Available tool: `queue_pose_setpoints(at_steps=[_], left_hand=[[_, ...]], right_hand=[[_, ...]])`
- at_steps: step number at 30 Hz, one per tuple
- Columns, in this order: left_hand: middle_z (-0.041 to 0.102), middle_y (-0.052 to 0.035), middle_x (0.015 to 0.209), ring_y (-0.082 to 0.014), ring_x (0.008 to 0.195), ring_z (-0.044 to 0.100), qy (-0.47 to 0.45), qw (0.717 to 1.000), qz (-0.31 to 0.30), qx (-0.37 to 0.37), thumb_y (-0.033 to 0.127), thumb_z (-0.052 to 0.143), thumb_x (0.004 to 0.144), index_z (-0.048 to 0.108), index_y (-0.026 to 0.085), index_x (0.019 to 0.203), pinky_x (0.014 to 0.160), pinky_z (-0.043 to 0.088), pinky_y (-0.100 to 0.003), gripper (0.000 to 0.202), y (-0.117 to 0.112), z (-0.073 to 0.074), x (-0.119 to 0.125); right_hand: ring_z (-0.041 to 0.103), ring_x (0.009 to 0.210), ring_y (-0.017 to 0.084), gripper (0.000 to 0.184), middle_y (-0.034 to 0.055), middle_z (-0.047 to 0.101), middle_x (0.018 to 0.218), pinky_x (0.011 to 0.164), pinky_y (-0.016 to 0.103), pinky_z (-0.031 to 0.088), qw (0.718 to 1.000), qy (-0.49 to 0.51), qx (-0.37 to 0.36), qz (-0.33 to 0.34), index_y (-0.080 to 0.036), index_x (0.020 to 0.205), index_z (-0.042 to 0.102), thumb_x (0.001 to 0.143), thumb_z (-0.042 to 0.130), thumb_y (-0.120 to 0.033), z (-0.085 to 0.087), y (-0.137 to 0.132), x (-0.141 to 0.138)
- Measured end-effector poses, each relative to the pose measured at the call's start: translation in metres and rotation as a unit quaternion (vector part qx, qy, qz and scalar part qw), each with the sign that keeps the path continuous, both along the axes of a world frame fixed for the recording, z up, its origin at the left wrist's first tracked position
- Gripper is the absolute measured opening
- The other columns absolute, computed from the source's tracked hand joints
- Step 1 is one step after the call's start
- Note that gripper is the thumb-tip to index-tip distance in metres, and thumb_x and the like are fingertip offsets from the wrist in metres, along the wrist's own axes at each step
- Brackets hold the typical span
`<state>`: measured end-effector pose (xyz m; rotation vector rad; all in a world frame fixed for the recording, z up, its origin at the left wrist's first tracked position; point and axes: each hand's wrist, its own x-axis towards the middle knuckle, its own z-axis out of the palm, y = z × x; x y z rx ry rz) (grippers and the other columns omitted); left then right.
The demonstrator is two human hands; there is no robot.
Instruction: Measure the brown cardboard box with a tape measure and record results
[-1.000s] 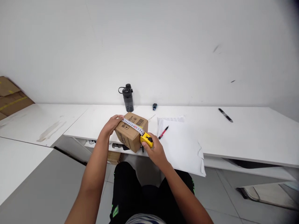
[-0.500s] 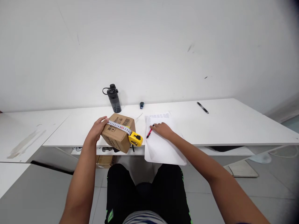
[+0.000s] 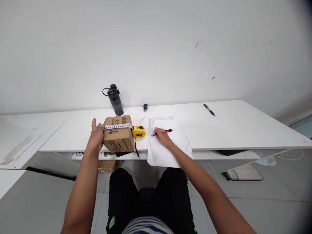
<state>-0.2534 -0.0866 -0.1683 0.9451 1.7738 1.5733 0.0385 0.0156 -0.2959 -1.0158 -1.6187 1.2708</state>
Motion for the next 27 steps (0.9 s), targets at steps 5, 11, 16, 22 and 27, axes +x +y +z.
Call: queue_pose_setpoints(at_steps=[5, 11, 16, 22, 27], left_hand=[[0.050, -0.0094, 0.140, -0.0191, 0.109, 0.062, -0.091, 0.996, 0.008, -0.004, 0.032, 0.051, 0.090, 0.012, 0.029, 0.153, 0.091, 0.052, -0.033, 0.074, -0.002, 0.003, 0.001], [0.065, -0.0091, 0.118, -0.0186, 0.091, 0.068, -0.069, 0.998, -0.009, 0.003, 0.036, 0.053, 0.089, 0.031, 0.026, 0.148, 0.085, 0.054, -0.034, 0.064, -0.003, 0.001, 0.001], [0.063, -0.0108, 0.122, -0.0200, 0.096, 0.065, -0.016, 1.000, -0.007, 0.011, 0.035, 0.052, 0.089, 0.039, 0.024, 0.144, 0.092, 0.050, -0.038, 0.058, -0.004, 0.001, 0.002], [0.059, -0.0111, 0.128, -0.0256, 0.111, 0.056, 0.112, 0.991, -0.076, -0.010, 0.048, 0.054, 0.085, 0.057, 0.019, 0.130, 0.099, 0.044, -0.040, 0.053, -0.004, 0.004, -0.006], [0.057, -0.0092, 0.131, -0.0256, 0.113, 0.054, 0.128, 0.987, -0.088, -0.036, 0.047, 0.053, 0.086, 0.057, 0.021, 0.129, 0.099, 0.043, -0.038, 0.050, -0.002, 0.006, -0.008]], right_hand=[[0.036, 0.042, 0.013, 0.044, -0.0069, 0.035, 0.042, 0.049, 0.026, 0.033, 1.000, 0.009, -0.008, 0.009, -0.021, 0.071, 0.057, 0.087, 0.034, -0.056, 0.000, 0.026, 0.001], [0.051, 0.061, 0.016, 0.047, -0.0001, 0.055, 0.057, 0.061, 0.028, 0.039, 0.995, -0.059, 0.058, -0.053, -0.021, 0.058, 0.055, 0.084, 0.044, -0.058, -0.003, 0.018, 0.002], [0.048, 0.058, 0.016, 0.042, -0.0011, 0.052, 0.056, 0.058, 0.028, 0.035, 0.993, -0.088, 0.070, -0.041, -0.022, 0.053, 0.044, 0.083, 0.050, -0.050, -0.007, 0.015, 0.003], [0.042, 0.055, 0.014, 0.040, -0.0024, 0.045, 0.052, 0.055, 0.027, 0.031, 0.994, -0.090, 0.055, -0.026, -0.022, 0.051, 0.037, 0.081, 0.051, -0.045, -0.010, 0.018, 0.002], [0.042, 0.056, 0.015, 0.038, -0.0014, 0.045, 0.051, 0.054, 0.027, 0.031, 0.994, -0.093, 0.049, -0.030, -0.022, 0.052, 0.043, 0.080, 0.050, -0.047, -0.009, 0.017, 0.004]])
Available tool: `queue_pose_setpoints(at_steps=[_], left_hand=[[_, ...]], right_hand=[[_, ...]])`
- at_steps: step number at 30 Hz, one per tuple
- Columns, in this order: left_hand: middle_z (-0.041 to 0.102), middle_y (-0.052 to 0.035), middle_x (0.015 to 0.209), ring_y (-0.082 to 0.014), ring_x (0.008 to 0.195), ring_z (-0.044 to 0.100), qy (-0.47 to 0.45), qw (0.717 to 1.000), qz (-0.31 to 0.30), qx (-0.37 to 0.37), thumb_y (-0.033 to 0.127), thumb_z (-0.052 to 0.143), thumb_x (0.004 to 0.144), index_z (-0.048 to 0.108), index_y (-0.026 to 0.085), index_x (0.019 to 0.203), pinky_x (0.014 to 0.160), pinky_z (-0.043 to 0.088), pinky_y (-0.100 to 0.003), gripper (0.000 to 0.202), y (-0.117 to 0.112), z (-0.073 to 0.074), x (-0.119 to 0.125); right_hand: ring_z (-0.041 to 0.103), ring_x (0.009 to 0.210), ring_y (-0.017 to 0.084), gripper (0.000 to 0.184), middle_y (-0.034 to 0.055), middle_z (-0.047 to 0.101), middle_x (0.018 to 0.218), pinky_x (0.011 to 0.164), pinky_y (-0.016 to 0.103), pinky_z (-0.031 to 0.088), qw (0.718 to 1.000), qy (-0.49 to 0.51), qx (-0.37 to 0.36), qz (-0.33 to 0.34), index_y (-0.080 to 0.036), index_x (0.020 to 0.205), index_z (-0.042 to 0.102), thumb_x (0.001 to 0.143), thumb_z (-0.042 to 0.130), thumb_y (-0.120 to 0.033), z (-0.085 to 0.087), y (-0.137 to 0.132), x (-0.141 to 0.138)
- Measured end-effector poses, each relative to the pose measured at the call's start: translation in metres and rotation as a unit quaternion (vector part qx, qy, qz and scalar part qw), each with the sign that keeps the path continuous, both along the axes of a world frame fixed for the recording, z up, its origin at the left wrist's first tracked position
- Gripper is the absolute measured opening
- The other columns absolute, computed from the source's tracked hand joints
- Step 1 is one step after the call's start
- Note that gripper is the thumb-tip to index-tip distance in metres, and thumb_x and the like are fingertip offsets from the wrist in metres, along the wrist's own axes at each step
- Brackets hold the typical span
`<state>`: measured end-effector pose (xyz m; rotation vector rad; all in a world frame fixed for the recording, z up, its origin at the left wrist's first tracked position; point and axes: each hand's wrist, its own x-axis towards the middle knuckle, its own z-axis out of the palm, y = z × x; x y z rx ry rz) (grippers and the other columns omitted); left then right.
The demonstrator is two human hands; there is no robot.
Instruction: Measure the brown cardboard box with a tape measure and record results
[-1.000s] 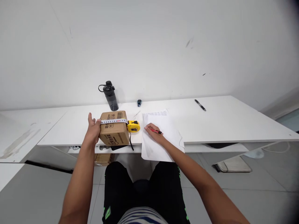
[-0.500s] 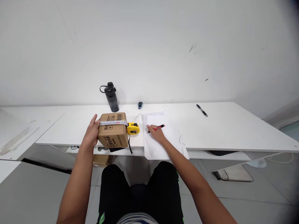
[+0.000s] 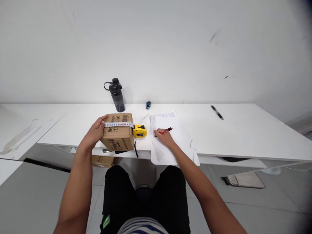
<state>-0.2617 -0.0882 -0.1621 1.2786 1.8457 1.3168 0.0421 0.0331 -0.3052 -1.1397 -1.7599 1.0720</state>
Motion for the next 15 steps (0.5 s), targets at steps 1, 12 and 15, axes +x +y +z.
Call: queue_pose_setpoints(at_steps=[1, 12, 15], left_hand=[[0.057, -0.0088, 0.131, -0.0253, 0.112, 0.055, 0.004, 1.000, 0.001, 0.003, 0.047, 0.053, 0.086, 0.057, 0.021, 0.128, 0.099, 0.044, -0.038, 0.049, 0.0001, 0.0001, 0.0003], [0.059, -0.0096, 0.126, -0.0258, 0.108, 0.057, 0.028, 1.000, -0.007, -0.001, 0.055, 0.049, 0.086, 0.055, 0.021, 0.128, 0.093, 0.047, -0.039, 0.055, 0.0009, -0.0019, -0.0009], [0.058, -0.0097, 0.128, -0.0257, 0.109, 0.056, 0.030, 1.000, -0.003, 0.009, 0.054, 0.049, 0.086, 0.056, 0.021, 0.127, 0.093, 0.047, -0.039, 0.054, 0.0012, -0.0036, -0.0015]], right_hand=[[0.043, 0.057, 0.015, 0.038, -0.0012, 0.046, 0.052, 0.054, 0.027, 0.032, 1.000, 0.000, -0.001, -0.002, -0.022, 0.052, 0.044, 0.080, 0.050, -0.048, 0.0002, -0.0003, 0.0003], [0.044, 0.056, 0.014, 0.039, -0.0027, 0.045, 0.051, 0.056, 0.027, 0.033, 1.000, 0.004, -0.002, -0.017, -0.022, 0.051, 0.039, 0.079, 0.050, -0.047, 0.0016, -0.0001, 0.0012], [0.043, 0.056, 0.014, 0.039, -0.0028, 0.044, 0.051, 0.056, 0.027, 0.033, 1.000, 0.007, -0.002, -0.025, -0.023, 0.051, 0.036, 0.079, 0.050, -0.046, 0.0013, -0.0002, 0.0018]])
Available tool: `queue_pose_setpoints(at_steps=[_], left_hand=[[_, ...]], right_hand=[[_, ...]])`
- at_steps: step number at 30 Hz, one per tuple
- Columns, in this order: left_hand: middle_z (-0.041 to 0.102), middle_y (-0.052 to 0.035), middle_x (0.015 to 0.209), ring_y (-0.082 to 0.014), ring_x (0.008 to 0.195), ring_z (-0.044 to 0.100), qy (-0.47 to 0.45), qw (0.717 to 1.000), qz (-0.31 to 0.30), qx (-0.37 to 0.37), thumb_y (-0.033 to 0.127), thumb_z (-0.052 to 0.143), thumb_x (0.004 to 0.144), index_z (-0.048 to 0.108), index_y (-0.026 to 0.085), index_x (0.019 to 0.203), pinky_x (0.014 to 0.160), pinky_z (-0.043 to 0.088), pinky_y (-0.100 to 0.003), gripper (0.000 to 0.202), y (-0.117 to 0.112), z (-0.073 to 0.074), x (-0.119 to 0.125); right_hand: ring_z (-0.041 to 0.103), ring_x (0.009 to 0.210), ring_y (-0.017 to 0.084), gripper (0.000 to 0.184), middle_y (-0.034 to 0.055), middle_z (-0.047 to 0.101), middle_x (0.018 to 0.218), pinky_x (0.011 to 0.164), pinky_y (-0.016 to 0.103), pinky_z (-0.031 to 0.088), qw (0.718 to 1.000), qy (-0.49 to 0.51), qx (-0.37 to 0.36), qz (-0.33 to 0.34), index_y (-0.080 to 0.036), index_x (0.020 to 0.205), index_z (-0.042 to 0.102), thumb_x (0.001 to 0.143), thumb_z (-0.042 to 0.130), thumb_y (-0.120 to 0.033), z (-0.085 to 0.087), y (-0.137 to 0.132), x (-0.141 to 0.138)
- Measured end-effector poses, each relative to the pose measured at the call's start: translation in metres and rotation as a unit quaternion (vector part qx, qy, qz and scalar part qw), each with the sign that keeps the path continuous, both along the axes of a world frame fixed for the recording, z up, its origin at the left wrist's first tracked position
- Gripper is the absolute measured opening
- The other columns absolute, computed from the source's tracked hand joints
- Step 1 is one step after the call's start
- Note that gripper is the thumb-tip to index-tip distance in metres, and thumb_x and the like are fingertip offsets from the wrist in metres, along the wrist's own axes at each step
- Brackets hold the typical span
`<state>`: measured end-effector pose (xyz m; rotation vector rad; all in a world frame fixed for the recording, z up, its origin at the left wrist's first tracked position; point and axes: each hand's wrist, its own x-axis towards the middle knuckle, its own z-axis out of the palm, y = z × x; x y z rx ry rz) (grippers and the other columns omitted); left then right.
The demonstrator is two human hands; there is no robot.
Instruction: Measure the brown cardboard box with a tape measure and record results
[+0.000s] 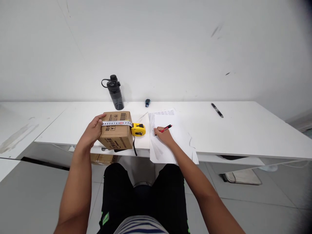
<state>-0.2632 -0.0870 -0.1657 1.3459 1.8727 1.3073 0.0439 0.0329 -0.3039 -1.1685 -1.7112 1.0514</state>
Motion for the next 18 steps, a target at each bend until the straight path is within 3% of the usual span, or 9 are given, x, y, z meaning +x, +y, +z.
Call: queue_pose_setpoints(at_steps=[11, 18], left_hand=[[0.059, -0.0104, 0.126, -0.0257, 0.107, 0.057, -0.005, 1.000, 0.000, 0.006, 0.056, 0.051, 0.084, 0.057, 0.020, 0.127, 0.093, 0.046, -0.041, 0.056, -0.0001, -0.0017, -0.0009], [0.058, -0.0112, 0.129, -0.0263, 0.108, 0.056, -0.008, 1.000, 0.010, 0.007, 0.057, 0.052, 0.083, 0.057, 0.018, 0.126, 0.095, 0.045, -0.041, 0.058, -0.0009, 0.0016, 0.0035]], right_hand=[[0.035, 0.052, 0.012, 0.041, -0.0043, 0.037, 0.050, 0.052, 0.026, 0.029, 1.000, 0.010, -0.003, 0.002, -0.023, 0.051, 0.028, 0.078, 0.050, -0.043, -0.0012, -0.0001, 0.0000], [0.037, 0.053, 0.012, 0.040, -0.0043, 0.038, 0.050, 0.054, 0.026, 0.030, 0.999, 0.021, -0.005, -0.025, -0.023, 0.053, 0.025, 0.079, 0.048, -0.043, -0.0030, 0.0006, 0.0010]])
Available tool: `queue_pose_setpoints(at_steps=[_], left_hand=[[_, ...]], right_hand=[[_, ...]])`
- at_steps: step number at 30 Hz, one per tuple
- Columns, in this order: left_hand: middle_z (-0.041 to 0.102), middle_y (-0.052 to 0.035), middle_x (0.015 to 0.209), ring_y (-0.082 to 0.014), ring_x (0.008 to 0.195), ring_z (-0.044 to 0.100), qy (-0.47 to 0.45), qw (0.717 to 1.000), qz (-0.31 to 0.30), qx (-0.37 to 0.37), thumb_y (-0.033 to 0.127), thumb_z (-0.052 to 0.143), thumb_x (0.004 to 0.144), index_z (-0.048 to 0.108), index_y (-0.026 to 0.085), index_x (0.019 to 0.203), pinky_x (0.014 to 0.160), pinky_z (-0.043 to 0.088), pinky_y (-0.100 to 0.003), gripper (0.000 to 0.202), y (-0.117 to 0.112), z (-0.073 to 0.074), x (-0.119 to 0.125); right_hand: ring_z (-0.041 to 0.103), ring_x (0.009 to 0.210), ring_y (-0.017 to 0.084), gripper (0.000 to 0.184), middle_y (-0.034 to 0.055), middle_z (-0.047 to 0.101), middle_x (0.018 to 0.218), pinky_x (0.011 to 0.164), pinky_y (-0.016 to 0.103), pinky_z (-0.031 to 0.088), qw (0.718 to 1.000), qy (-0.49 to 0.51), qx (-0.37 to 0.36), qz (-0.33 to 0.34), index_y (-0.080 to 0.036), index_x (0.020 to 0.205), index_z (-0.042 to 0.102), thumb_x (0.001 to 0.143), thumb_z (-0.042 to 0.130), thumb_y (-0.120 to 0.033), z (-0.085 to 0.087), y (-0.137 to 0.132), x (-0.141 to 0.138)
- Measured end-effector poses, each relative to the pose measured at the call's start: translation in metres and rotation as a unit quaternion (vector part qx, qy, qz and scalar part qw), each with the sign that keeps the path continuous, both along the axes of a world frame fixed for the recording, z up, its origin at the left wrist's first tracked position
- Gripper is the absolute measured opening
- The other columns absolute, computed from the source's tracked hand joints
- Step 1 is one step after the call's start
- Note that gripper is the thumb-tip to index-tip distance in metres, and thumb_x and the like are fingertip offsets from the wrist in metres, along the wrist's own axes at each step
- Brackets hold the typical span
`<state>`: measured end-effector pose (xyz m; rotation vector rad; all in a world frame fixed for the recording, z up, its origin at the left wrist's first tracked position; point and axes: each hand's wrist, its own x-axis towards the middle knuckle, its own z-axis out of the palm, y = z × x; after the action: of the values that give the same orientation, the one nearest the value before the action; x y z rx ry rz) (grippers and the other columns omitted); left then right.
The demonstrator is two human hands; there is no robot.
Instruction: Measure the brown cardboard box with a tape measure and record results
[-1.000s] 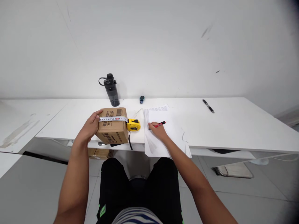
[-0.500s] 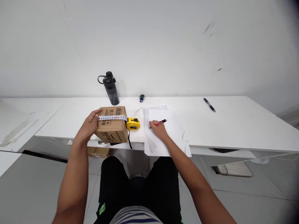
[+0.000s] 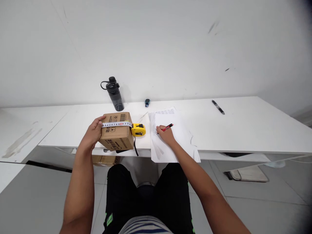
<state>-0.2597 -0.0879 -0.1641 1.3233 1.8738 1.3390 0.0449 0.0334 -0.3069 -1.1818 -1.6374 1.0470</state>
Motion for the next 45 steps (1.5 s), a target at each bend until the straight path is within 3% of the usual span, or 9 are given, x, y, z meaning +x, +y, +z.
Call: queue_pose_setpoints(at_steps=[19, 26, 30, 34, 37, 40, 45], left_hand=[[0.060, -0.0092, 0.127, -0.0255, 0.108, 0.057, 0.023, 1.000, 0.000, 0.001, 0.055, 0.048, 0.085, 0.058, 0.021, 0.125, 0.092, 0.047, -0.039, 0.053, -0.002, -0.001, -0.003], [0.058, -0.0113, 0.129, -0.0261, 0.110, 0.056, 0.006, 1.000, -0.003, -0.004, 0.055, 0.048, 0.084, 0.056, 0.017, 0.127, 0.095, 0.045, -0.041, 0.057, -0.005, 0.003, 0.003], [0.054, -0.0120, 0.135, -0.0263, 0.114, 0.054, 0.003, 1.000, 0.003, -0.003, 0.054, 0.048, 0.085, 0.056, 0.017, 0.125, 0.098, 0.044, -0.040, 0.056, -0.006, 0.004, 0.004], [0.053, -0.0121, 0.137, -0.0268, 0.117, 0.053, 0.000, 1.000, 0.002, 0.003, 0.052, 0.048, 0.086, 0.056, 0.017, 0.125, 0.100, 0.043, -0.041, 0.053, -0.006, 0.004, 0.004], [0.054, -0.0117, 0.135, -0.0269, 0.117, 0.053, 0.004, 1.000, 0.001, 0.002, 0.051, 0.047, 0.087, 0.056, 0.018, 0.125, 0.099, 0.044, -0.041, 0.052, -0.007, 0.003, 0.004], [0.055, -0.0115, 0.134, -0.0264, 0.115, 0.055, -0.002, 1.000, -0.003, 0.002, 0.050, 0.048, 0.087, 0.056, 0.018, 0.126, 0.097, 0.046, -0.041, 0.051, -0.007, 0.003, 0.003], [0.056, -0.0111, 0.134, -0.0263, 0.116, 0.055, -0.005, 1.000, -0.006, 0.004, 0.050, 0.048, 0.088, 0.056, 0.019, 0.125, 0.095, 0.047, -0.040, 0.050, -0.007, 0.002, 0.002]], right_hand=[[0.038, 0.052, 0.012, 0.040, -0.0047, 0.042, 0.050, 0.054, 0.026, 0.031, 1.000, 0.004, -0.009, -0.010, -0.023, 0.052, 0.026, 0.078, 0.050, -0.041, 0.001, -0.001, 0.000], [0.043, 0.054, 0.013, 0.040, -0.0035, 0.048, 0.051, 0.058, 0.027, 0.034, 1.000, -0.001, -0.009, 0.001, -0.022, 0.050, 0.034, 0.080, 0.050, -0.041, 0.003, -0.002, 0.000], [0.047, 0.058, 0.015, 0.043, -0.0020, 0.052, 0.055, 0.059, 0.028, 0.036, 1.000, -0.003, 0.005, -0.022, -0.022, 0.053, 0.042, 0.084, 0.049, -0.051, 0.007, -0.006, 0.001], [0.055, 0.071, 0.019, 0.040, 0.0018, 0.060, 0.070, 0.067, 0.030, 0.042, 0.992, -0.018, 0.084, -0.090, -0.022, 0.067, 0.056, 0.087, 0.047, -0.055, 0.009, -0.008, 0.002], [0.057, 0.086, 0.022, 0.032, 0.0078, 0.062, 0.091, 0.076, 0.034, 0.045, 0.979, -0.041, 0.167, -0.106, -0.020, 0.091, 0.064, 0.089, 0.045, -0.047, 0.004, -0.004, 0.003], [0.057, 0.081, 0.021, 0.037, 0.0106, 0.056, 0.103, 0.076, 0.037, 0.048, 0.978, -0.064, 0.149, -0.135, -0.018, 0.114, 0.061, 0.087, 0.042, -0.037, -0.004, 0.003, 0.002], [0.057, 0.081, 0.022, 0.047, 0.0122, 0.052, 0.111, 0.077, 0.040, 0.048, 0.973, -0.061, 0.109, -0.192, -0.018, 0.128, 0.053, 0.083, 0.040, -0.027, -0.012, 0.009, -0.001]])
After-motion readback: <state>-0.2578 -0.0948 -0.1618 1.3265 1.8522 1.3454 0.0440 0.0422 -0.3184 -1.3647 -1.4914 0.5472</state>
